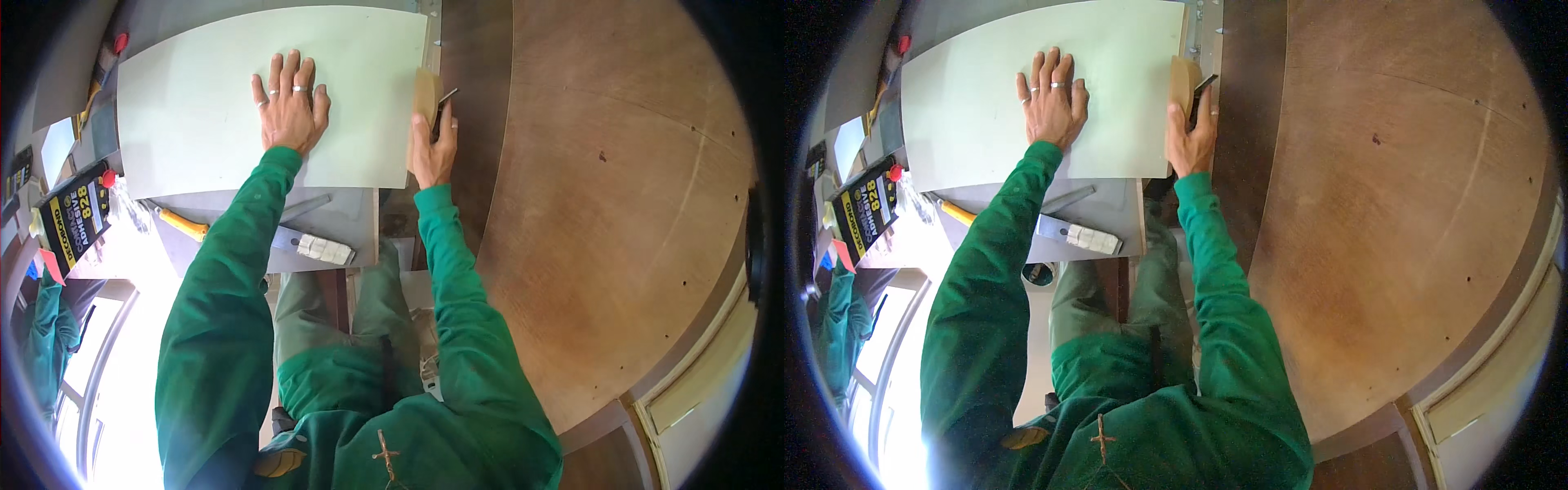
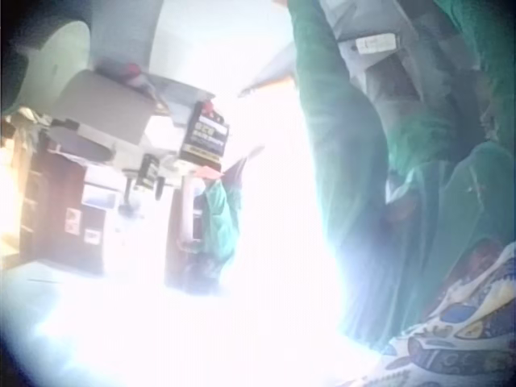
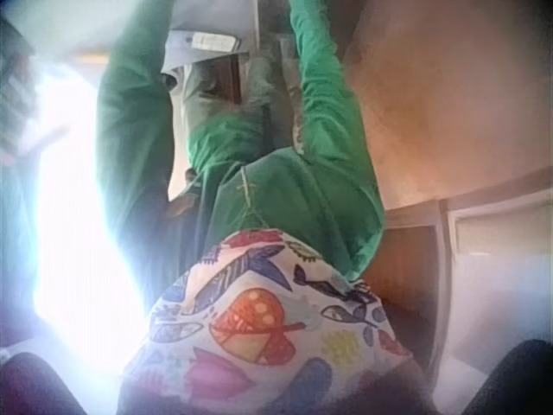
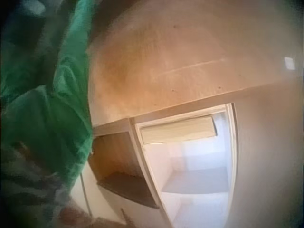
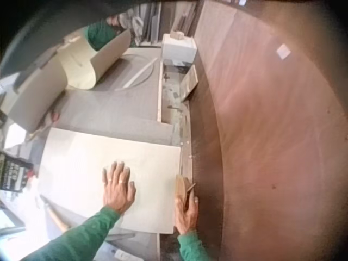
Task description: The person uses a hand-held sanding block to smooth the edges and surfaces of a rectangular wood piece on a work table, repeatedly rubbing the block against the wood and turning the piece over to sand multiple sides.
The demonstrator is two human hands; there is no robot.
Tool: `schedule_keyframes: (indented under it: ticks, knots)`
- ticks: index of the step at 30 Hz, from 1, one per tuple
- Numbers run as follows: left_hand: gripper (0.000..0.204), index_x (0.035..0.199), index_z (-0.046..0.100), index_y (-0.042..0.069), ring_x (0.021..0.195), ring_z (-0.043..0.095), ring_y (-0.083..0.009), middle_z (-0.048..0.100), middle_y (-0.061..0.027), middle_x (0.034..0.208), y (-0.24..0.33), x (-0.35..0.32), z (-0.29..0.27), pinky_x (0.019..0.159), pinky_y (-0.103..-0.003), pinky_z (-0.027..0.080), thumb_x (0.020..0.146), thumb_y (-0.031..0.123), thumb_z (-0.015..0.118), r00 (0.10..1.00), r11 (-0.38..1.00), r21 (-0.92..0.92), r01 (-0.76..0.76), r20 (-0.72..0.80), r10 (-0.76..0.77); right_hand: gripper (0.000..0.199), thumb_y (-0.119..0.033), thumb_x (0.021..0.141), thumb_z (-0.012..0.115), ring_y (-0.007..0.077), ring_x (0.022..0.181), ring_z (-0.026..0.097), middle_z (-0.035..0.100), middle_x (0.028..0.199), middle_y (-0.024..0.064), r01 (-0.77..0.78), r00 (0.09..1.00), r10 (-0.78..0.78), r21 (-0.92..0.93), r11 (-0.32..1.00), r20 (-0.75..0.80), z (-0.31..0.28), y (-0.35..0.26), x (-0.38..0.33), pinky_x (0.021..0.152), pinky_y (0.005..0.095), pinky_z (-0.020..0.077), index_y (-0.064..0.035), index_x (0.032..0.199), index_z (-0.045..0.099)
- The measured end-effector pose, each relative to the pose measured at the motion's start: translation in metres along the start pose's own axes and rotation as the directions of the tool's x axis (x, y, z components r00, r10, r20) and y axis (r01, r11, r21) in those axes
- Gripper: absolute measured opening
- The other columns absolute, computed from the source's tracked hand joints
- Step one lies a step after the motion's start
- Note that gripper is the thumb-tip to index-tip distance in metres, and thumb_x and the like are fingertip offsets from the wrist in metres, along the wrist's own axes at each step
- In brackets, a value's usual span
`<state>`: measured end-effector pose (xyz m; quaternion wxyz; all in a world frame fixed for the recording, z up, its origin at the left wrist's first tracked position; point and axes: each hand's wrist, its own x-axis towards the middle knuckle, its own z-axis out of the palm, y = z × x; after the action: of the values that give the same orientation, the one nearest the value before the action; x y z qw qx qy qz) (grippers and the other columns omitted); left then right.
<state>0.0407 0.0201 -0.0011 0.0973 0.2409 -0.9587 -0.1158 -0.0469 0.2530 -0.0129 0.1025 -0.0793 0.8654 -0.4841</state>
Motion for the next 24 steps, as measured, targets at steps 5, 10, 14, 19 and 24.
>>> schedule_keyframes:
  ticks: [5, 10, 14, 19, 24]
  knots:
    - [0.052, 0.150, 0.046, 0.017, 0.157, 0.024, -0.0316, 0.040, -0.0083, 0.162, 0.008, -0.002, 0.004, 0.127, -0.060, 0.008, 0.101, 0.034, 0.050, 0.999, 0.999, -0.045, -0.031, 0.008, 0.031, 0.084, -0.057, 0.096, 0.059, 0.0495, 0.144, 0.039, 0.041, 0.154, 0.0354, 0.018, 0.997, -0.026, -0.111, 0.994, -0.075, 0.012, -0.037, 0.130, 0.118, 0.0506, 0.0359, -0.0027, 0.157, 0.039]
    - [0.053, 0.151, 0.045, 0.017, 0.158, 0.021, -0.0303, 0.037, -0.0082, 0.164, 0.005, 0.000, 0.008, 0.127, -0.059, 0.005, 0.102, 0.036, 0.048, 0.999, 0.999, -0.030, -0.021, 0.024, 0.022, 0.089, -0.056, 0.093, 0.066, 0.0518, 0.145, 0.038, 0.037, 0.155, 0.0381, 0.083, 0.994, -0.089, -0.086, 0.993, -0.065, 0.011, -0.020, 0.096, 0.119, 0.0529, 0.0345, -0.0029, 0.159, 0.037]
    - [0.053, 0.151, 0.045, 0.017, 0.158, 0.020, -0.0294, 0.037, -0.0076, 0.164, -0.001, -0.002, 0.000, 0.127, -0.059, 0.006, 0.102, 0.035, 0.049, 0.999, 1.000, 0.020, -0.007, 0.036, 0.006, 0.093, -0.056, 0.094, 0.066, 0.0483, 0.143, 0.041, 0.040, 0.153, 0.0376, -0.134, 0.991, 0.134, -0.051, 0.990, 0.001, -0.005, 0.000, -0.044, 0.119, 0.0520, 0.0323, 0.0058, 0.157, 0.035]
    - [0.053, 0.151, 0.046, 0.017, 0.158, 0.020, -0.0287, 0.039, -0.0075, 0.163, 0.003, 0.003, 0.002, 0.127, -0.059, 0.007, 0.101, 0.034, 0.050, 1.000, 1.000, -0.016, -0.017, 0.025, 0.018, 0.089, -0.056, 0.094, 0.065, 0.0475, 0.141, 0.043, 0.042, 0.152, 0.0359, 0.011, 0.996, -0.019, -0.089, 0.996, -0.092, 0.011, -0.009, 0.064, 0.117, 0.0528, 0.0353, 0.0023, 0.156, 0.038]
    - [0.053, 0.150, 0.046, 0.016, 0.157, 0.022, -0.0292, 0.040, -0.0084, 0.162, 0.011, 0.003, 0.006, 0.127, -0.059, 0.007, 0.101, 0.034, 0.050, 0.999, 0.999, -0.034, -0.033, 0.023, 0.034, 0.085, -0.057, 0.095, 0.061, 0.0463, 0.143, 0.042, 0.043, 0.152, 0.0340, 0.054, 0.995, -0.062, -0.107, 0.993, -0.075, 0.011, -0.018, 0.135, 0.118, 0.0505, 0.0352, -0.0019, 0.157, 0.039]
